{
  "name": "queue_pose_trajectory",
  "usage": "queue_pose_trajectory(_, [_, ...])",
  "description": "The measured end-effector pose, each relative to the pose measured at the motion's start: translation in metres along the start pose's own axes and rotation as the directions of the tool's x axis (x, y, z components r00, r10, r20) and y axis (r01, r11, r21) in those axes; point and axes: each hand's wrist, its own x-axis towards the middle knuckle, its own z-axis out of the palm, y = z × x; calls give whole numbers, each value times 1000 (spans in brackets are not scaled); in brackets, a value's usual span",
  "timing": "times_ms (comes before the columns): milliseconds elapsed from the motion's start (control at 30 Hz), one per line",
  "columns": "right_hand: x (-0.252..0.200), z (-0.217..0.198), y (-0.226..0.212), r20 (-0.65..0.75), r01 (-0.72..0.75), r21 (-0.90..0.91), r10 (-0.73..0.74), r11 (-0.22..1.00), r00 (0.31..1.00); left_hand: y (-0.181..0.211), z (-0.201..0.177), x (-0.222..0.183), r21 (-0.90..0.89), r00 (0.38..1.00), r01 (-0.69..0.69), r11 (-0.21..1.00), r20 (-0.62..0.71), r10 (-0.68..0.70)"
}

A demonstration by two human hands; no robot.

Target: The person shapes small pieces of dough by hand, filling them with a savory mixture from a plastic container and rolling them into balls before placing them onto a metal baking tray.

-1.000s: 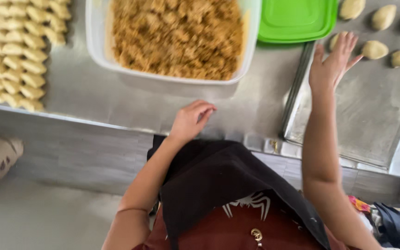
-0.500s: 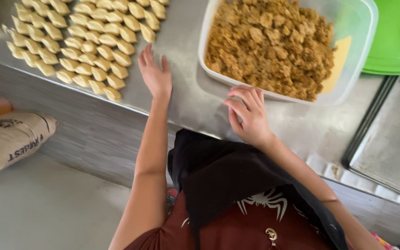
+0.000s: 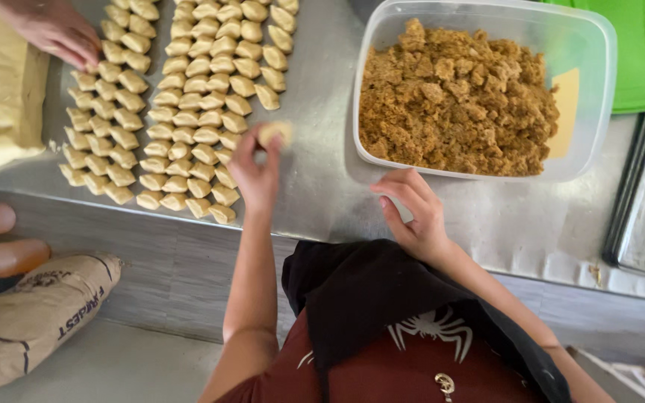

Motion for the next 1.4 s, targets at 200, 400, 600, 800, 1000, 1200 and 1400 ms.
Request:
queue_pose_trajectory(200, [-3, -8, -7, 52, -128, 251, 119, 960, 992, 102, 40, -75, -593, 899, 301, 747, 437, -16])
queue_pose_trajectory(400, [-30, -46, 4, 135, -316, 504, 288, 804, 948, 108, 85, -110, -571, 941, 198, 797, 339, 9])
queue_pose_trajectory(600, [-58, -78, 15, -38, -180, 374, 209, 910, 977, 115, 124, -141, -713, 888, 351, 607, 459, 26])
queue_pose_trajectory(800, [-61, -95, 18, 17, -266, 621, 326, 738, 945, 157, 117, -122, -446, 912, -112, 888, 309, 270])
queue_pose_trajectory(1000, [-71, -88, 32, -115, -140, 514, 229, 846, 967, 177, 133, -113, -433, 937, -89, 897, 269, 223])
queue_pose_trajectory(1200, [-68, -99, 47, -38, -267, 274, 287, 924, 957, 167, 157, -121, -604, 942, 256, 755, 333, -54])
queue_pose_trajectory(1400, [-10, -183, 98, 267, -241, 417, 135, 876, 954, 168, 173, -81, -408, 901, 227, 884, 433, -31])
